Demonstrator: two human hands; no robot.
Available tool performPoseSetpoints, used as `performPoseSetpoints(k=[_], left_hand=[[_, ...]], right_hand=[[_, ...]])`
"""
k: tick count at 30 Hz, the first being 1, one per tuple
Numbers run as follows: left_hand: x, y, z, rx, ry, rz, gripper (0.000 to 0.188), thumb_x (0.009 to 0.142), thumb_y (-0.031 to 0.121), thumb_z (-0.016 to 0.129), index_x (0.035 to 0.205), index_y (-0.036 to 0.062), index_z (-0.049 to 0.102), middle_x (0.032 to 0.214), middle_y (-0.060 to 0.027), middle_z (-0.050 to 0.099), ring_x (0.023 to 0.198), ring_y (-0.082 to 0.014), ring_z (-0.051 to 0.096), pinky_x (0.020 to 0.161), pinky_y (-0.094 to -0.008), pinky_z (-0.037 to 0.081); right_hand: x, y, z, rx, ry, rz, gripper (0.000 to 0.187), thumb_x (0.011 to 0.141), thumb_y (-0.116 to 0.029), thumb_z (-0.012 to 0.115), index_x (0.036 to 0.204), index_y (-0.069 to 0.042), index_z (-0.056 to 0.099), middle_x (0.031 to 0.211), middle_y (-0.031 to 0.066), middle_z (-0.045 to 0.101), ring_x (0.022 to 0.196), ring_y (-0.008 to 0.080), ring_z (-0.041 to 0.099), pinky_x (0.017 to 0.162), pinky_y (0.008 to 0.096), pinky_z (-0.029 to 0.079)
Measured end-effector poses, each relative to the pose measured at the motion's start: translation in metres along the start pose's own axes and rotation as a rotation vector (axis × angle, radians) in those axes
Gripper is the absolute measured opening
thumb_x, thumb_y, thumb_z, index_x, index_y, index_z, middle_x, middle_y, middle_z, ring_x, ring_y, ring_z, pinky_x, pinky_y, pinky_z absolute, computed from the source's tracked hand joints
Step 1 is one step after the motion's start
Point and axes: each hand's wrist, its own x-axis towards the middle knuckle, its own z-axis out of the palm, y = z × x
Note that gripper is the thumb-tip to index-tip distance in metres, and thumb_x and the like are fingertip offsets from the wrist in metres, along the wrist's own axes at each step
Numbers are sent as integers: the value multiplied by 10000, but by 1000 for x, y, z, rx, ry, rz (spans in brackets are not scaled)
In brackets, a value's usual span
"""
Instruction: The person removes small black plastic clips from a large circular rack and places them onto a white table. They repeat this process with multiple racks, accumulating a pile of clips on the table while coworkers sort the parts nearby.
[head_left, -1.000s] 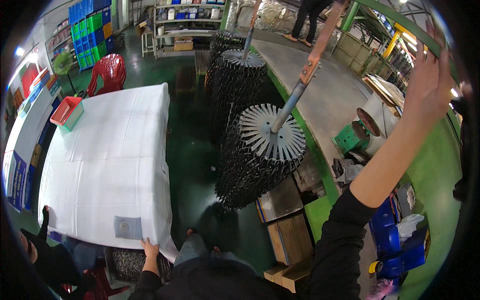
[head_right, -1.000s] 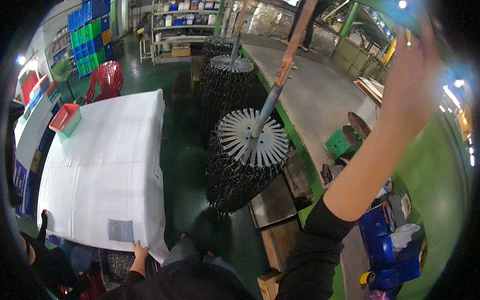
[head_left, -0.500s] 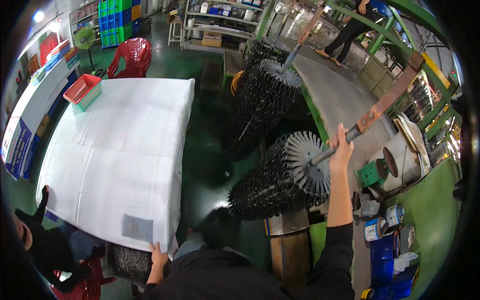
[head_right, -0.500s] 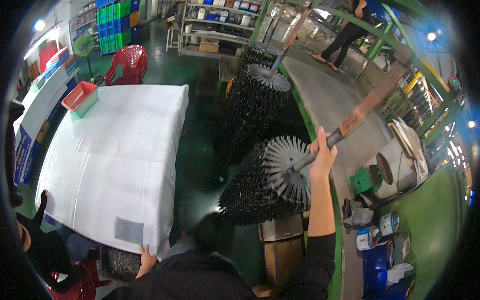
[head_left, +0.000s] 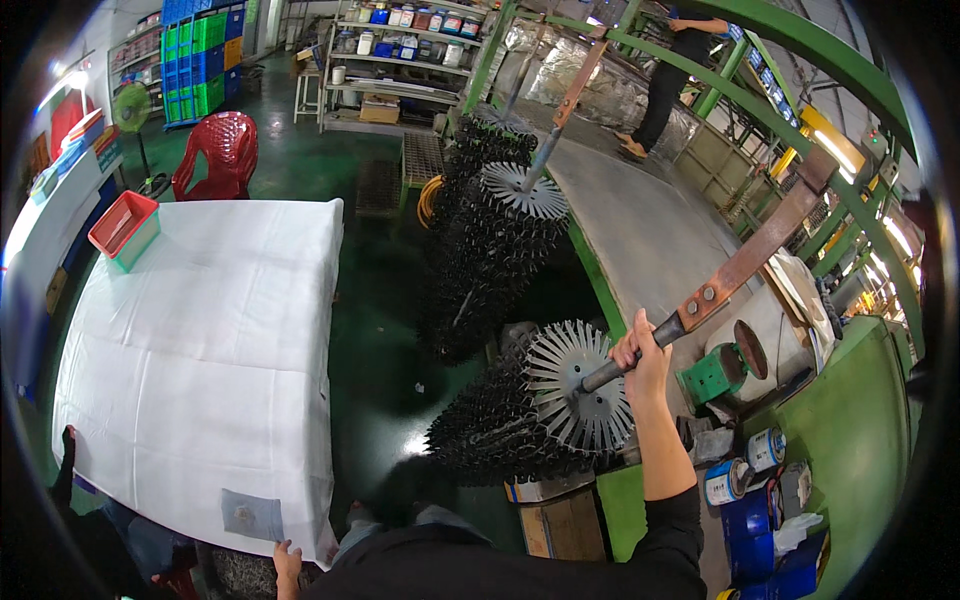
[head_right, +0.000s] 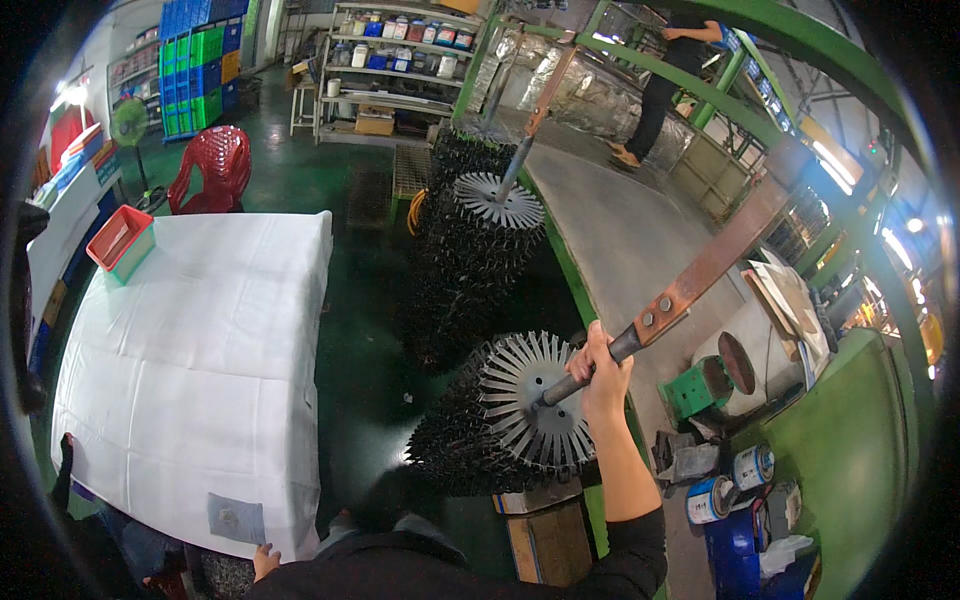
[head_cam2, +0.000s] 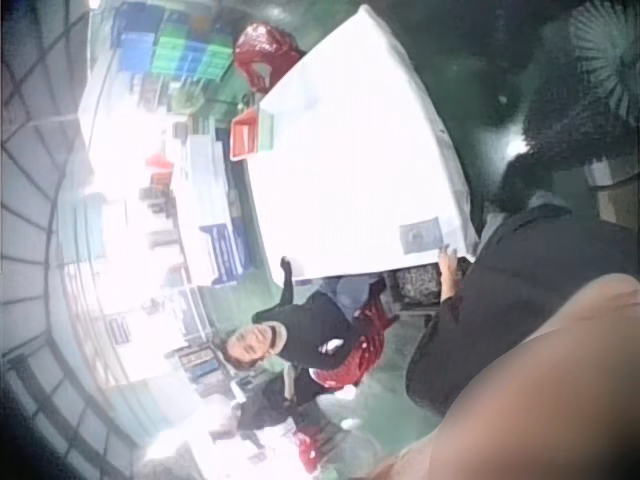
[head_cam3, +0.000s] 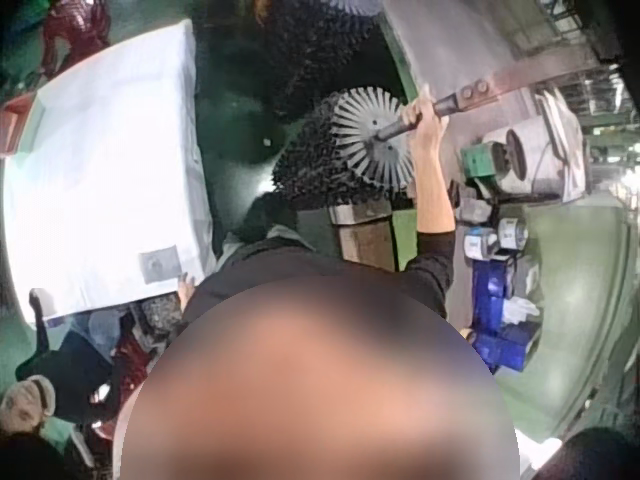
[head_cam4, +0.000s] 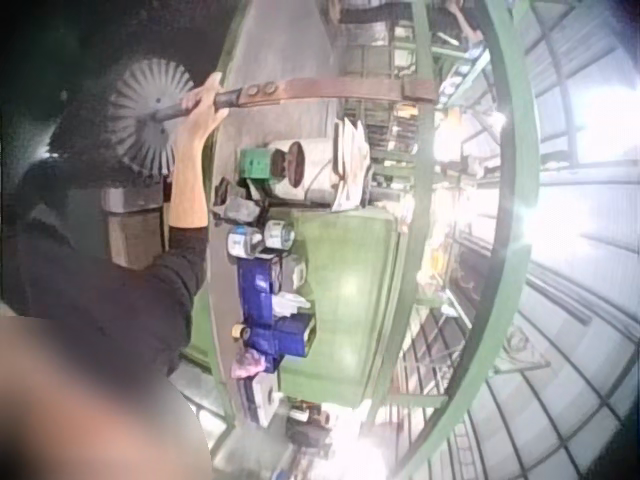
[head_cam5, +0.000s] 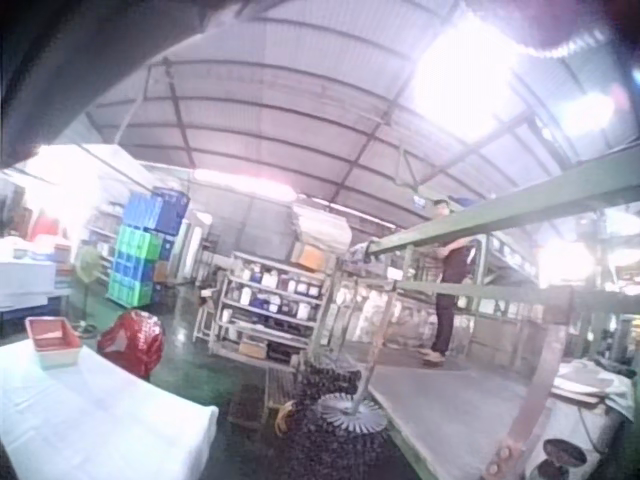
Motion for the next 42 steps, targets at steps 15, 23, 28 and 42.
performPoseSetpoints(k=[15, 23, 28, 42], left_hand=[[-6, -28, 20, -113, 353, -158, 485, 836, 228, 597, 1199, -94, 590, 1146, -339, 622, 1129, -461, 585, 987, -465, 447], [27, -33, 28, -258, 716, -649, 743, 841, 513, 665, 1328, -30, 526, 1335, -272, 545, 1265, -386, 512, 1064, -425, 404], [34, -11, 21, -495, 792, -727, 851, 745, 548, 754, 1322, -29, 517, 1269, -259, 591, 1202, -379, 566, 1017, -437, 443], [136, 91, -11, -928, 1065, -268, 375, 839, 172, 667, 1147, -25, 580, 977, -195, 665, 898, -321, 649, 838, -404, 504]], right_hand=[[16, -58, -52, -14, 170, 46, 291, 999, -243, 554, 751, -145, 437, 584, -56, 306, 484, 78, 298, 541, 282, 354], [-4, 27, -69, -224, 70, 143, 483, 1012, -350, 559, 625, -158, 345, 560, -25, 276, 485, 106, 278, 593, 303, 354], [-18, 97, -35, -237, -136, 172, 449, 1023, -325, 540, 660, -160, 334, 551, -27, 267, 487, 96, 280, 605, 301, 355], [70, -17, 153, -21, -1009, 260, 435, 1039, -367, 477, 668, -155, 398, 570, -23, 332, 518, 111, 321, 593, 303, 337]])
